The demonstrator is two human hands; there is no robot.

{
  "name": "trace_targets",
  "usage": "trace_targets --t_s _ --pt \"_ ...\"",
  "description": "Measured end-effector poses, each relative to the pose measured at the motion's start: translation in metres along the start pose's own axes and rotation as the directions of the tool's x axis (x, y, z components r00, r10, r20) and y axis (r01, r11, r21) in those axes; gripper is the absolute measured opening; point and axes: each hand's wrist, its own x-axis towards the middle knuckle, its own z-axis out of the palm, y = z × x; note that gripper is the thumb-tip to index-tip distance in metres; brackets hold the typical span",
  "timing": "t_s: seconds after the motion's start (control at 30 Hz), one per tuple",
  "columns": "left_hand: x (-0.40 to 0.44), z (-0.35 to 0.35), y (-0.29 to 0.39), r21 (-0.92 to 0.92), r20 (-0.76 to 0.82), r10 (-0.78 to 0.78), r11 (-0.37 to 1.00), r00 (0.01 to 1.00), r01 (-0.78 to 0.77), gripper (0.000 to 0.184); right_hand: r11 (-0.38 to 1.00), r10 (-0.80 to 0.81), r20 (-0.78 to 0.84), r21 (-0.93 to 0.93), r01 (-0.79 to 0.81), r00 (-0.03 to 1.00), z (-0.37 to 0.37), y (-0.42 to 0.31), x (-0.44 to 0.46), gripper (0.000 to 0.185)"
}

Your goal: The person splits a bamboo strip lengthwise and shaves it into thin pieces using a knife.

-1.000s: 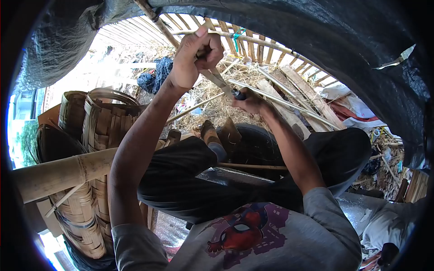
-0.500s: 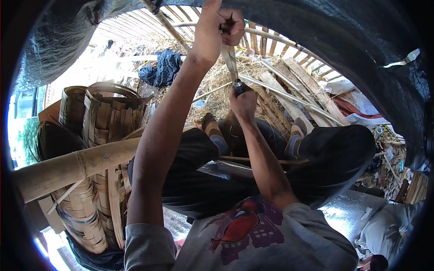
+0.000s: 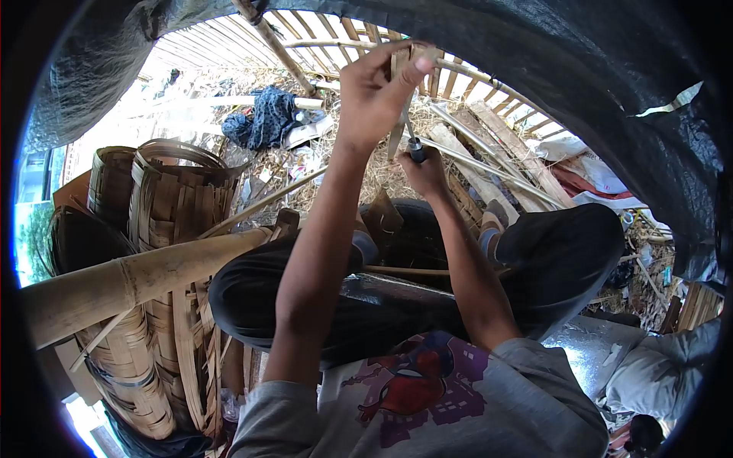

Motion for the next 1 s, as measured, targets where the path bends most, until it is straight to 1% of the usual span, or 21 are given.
trace_targets --t_s 0.03,0.1,0.17,0.2,0.23,0.3,0.33,0.37,0.43,0.47,0.53,0.57,0.6,0.63,0.7,0.73,0.77,0.83,0.9,0.97,1.0 --pt "-0.008 -0.004 -0.006 -0.031 -0.007 -0.046 0.999 0.999 0.045 0.022 1.000 0.004 0.048 -0.002 -0.004 0.999 -0.003 0.007 0.002 0.030" --pt "-0.013 -0.009 -0.005 0.019 -0.038 -0.003 1.000 0.999 0.004 0.022 1.000 -0.020 0.072 -0.015 0.021 0.997 -0.011 0.009 -0.001 0.032" --pt "-0.014 -0.018 -0.003 0.066 -0.009 -0.029 0.997 1.000 0.030 0.022 0.998 0.023 0.268 0.047 -0.037 0.963 -0.015 0.007 0.000 0.038" --pt "-0.013 -0.020 -0.001 0.053 0.018 -0.025 0.998 1.000 0.024 0.022 0.990 0.123 0.363 0.024 -0.141 0.924 -0.021 0.004 0.001 0.035" --pt "-0.008 -0.023 0.001 0.039 0.048 -0.013 0.999 0.999 0.011 0.021 0.990 0.117 0.360 0.029 -0.137 0.926 -0.026 0.000 0.005 0.035" --pt "-0.004 -0.024 -0.001 0.088 0.097 0.000 0.996 0.995 -0.009 0.019 0.935 0.151 0.540 0.194 -0.297 0.828 -0.036 -0.008 0.008 0.028" --pt "-0.002 -0.022 -0.005 0.104 0.077 0.029 0.994 0.997 -0.037 0.018 0.854 0.129 0.673 0.298 -0.426 0.729 -0.046 -0.014 0.009 0.026" --pt "0.001 -0.019 -0.009 0.120 0.058 0.061 0.991 0.996 -0.068 0.016 0.853 0.127 0.668 0.303 -0.424 0.733 -0.050 -0.022 0.008 0.026" --pt "0.007 -0.015 -0.017 0.155 0.073 0.117 0.980 0.990 -0.127 0.015 0.788 0.023 0.620 0.472 -0.396 0.784 -0.049 -0.034 0.005 0.029" --pt "0.010 -0.014 -0.019 0.237 0.065 0.152 0.958 0.986 -0.163 0.015 0.698 -0.002 0.619 0.563 -0.442 0.786 -0.044 -0.034 0.007 0.031" --pt "0.016 -0.016 -0.023 0.334 0.072 0.184 0.922 0.980 -0.197 0.016 0.736 0.048 0.642 0.495 -0.462 0.765 -0.043 -0.034 0.013 0.031" --pt "0.018 -0.014 -0.022 0.332 0.076 0.179 0.923 0.981 -0.194 0.016 0.771 0.093 0.662 0.424 -0.475 0.744 -0.042 -0.035 0.016 0.030" --pt "0.019 -0.012 -0.020 0.255 0.067 0.178 0.948 0.982 -0.190 0.015 0.766 0.098 0.661 0.427 -0.480 0.744 -0.036 -0.035 0.011 0.030" --pt "0.020 -0.010 -0.020 0.176 0.056 0.181 0.966 0.982 -0.188 0.015 0.799 0.158 0.526 0.429 -0.422 0.835 -0.026 -0.036 0.004 0.030" --pt "0.018 -0.006 -0.021 0.192 0.061 0.151 0.968 0.987 -0.160 0.015 0.864 0.247 0.214 0.393 -0.315 0.945 -0.006 -0.036 -0.008 0.029" --pt "0.016 -0.003 -0.020 0.256 0.123 0.095 0.959 0.988 -0.124 0.016 0.905 0.196 0.047 0.377 -0.199 0.979 0.007 -0.024 -0.008 0.029" --pt "0.016 0.000 -0.017 0.320 0.183 0.037 0.943 0.982 -0.095 0.017 0.904 0.200 0.049 0.377 -0.203 0.979 0.014 -0.026 -0.010 0.029" --pt "0.014 0.002 -0.015 0.367 0.207 0.021 0.925 0.978 -0.097 0.018 0.924 0.183 -0.173 0.365 -0.110 0.968 0.029 -0.030 -0.016 0.031" --pt "0.014 0.004 -0.019 0.204 0.233 0.097 0.968 0.968 -0.146 0.018 0.899 0.206 -0.224 0.428 -0.094 0.952 0.040 -0.037 -0.019 0.036" --pt "0.012 0.007 -0.021 0.221 0.226 0.060 0.969 0.972 -0.111 0.019 0.940 0.178 -0.434 0.339 -0.023 0.883 0.047 -0.044 -0.016 0.036" --pt "0.014 0.009 -0.023 0.200 0.233 0.072 0.972 0.970 -0.120 0.019 0.925 0.189 -0.457 0.381 0.000 0.869 0.052 -0.044 -0.012 0.037"
